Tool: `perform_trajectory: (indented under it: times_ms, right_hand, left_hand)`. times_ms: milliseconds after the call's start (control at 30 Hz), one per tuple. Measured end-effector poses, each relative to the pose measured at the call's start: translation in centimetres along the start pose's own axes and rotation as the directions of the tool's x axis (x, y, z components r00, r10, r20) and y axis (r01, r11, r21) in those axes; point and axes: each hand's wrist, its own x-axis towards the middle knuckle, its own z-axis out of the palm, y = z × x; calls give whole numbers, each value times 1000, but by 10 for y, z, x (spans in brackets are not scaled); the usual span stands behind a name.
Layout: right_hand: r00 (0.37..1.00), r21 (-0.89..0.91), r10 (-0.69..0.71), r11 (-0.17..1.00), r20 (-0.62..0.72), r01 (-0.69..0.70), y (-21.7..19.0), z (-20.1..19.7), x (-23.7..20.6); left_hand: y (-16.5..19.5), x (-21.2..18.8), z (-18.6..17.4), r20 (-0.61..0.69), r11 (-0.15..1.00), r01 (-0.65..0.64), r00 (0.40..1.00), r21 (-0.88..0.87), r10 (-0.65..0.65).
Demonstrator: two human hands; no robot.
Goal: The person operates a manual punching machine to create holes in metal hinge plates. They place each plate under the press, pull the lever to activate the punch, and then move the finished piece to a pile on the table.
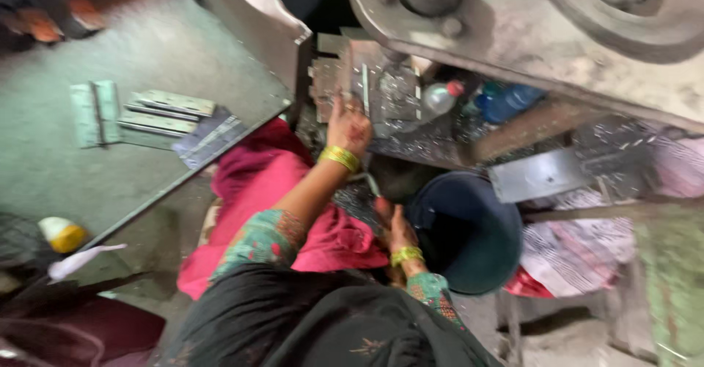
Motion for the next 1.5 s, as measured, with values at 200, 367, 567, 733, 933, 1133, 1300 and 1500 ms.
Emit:
perform_trajectory:
  times_ms: [200, 367, 567, 733, 933, 1133, 1300, 1500]
  right_hand:
    - [992, -77, 89, 994, 90, -83, 19, -21, 8]
    - [995, 8, 93, 996, 43, -93, 5, 13, 5]
    - [981, -54, 147, 988, 124, -142, 18, -24, 1]
    - [999, -7, 31, 999, 9, -31, 11, 9, 4]
    - [999, -15, 22, 1000, 26, -21, 25, 21, 12]
    - [995, -46, 86, 995, 56, -83, 14, 2, 13]
    - [978, -56, 188, 981, 92, -183, 7, 5, 6]
    - [997, 42, 81, 996, 3, -81, 8, 6, 3]
  left_hand:
    - [-12, 10, -2, 227, 321, 184, 968, -929, 103]
    - [-24, 27, -7, 165, 395, 111, 981, -912, 104]
    - [-28, 53, -11, 287, 588, -26, 855, -809, 432]
    - [-24, 58, -5, 321, 690, 30, 899, -723, 297]
    - [-34, 6, 42, 54, 443, 201, 945, -874, -323]
    - [-88, -104, 140, 170, 405, 392, 858, -826, -484]
    - [-143, -170, 207, 578, 424, 690, 723, -586, -377]
    - [-175, -170, 215, 592, 232, 597, 800, -768, -99]
